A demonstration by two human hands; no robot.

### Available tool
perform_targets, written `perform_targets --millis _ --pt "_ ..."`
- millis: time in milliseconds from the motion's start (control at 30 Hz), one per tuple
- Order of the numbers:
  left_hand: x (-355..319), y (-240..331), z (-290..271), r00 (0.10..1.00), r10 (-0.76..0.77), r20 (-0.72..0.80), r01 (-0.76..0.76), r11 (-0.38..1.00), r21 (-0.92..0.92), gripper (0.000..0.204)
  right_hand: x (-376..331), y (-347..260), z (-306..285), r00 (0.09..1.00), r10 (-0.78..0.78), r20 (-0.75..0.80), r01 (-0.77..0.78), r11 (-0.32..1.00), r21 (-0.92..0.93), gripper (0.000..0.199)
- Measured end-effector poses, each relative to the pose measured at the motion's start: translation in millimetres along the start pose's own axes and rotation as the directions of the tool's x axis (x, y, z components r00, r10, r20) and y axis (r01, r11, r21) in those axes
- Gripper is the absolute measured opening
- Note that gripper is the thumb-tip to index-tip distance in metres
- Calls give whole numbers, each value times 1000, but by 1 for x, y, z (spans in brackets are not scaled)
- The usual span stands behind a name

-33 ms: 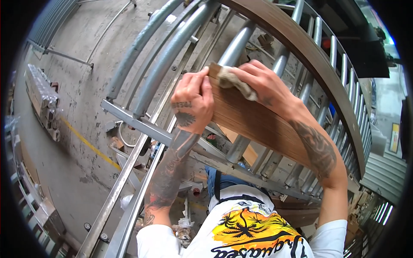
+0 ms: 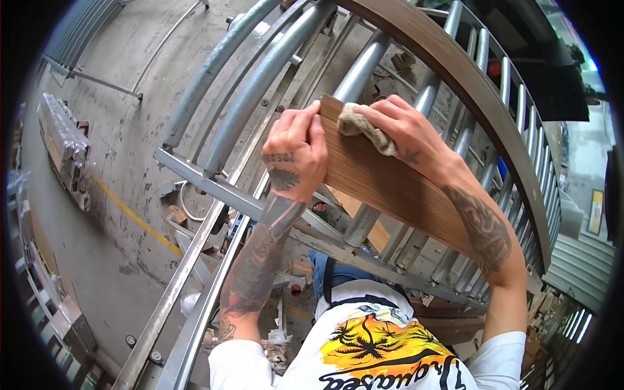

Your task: Wiping down and applying sealant to wooden planks on a rack.

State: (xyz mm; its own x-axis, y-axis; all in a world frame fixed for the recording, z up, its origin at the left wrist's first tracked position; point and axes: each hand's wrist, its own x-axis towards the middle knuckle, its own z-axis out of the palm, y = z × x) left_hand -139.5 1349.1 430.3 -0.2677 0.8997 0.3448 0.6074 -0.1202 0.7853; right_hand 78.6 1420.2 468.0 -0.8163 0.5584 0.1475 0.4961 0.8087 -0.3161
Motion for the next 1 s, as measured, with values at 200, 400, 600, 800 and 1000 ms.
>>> perform_targets --millis 200,400,600,800,1000 --pt "2 1 -4 1000 0 -21 1 1000 31 17 43 -17 -1 1000 15 -24 -13 997 77 64" --pt "2 2 -3 998 -16 -54 15 1000 -19 19 3 -12 -18 816 575 -60 -462 711 530 40" --pt "-1 -5 -5 998 -35 -53 34 999 -9 19 31 -45 2 961 266 -76 -262 963 57 30" --pt "0 -1 -3 997 -20 -68 17 999 -35 20 27 -18 -25 840 489 237 -543 759 359 16" --pt "2 -4 -3 998 13 -53 -11 1000 26 20 78 -11 16 946 323 37 -319 902 292 21"
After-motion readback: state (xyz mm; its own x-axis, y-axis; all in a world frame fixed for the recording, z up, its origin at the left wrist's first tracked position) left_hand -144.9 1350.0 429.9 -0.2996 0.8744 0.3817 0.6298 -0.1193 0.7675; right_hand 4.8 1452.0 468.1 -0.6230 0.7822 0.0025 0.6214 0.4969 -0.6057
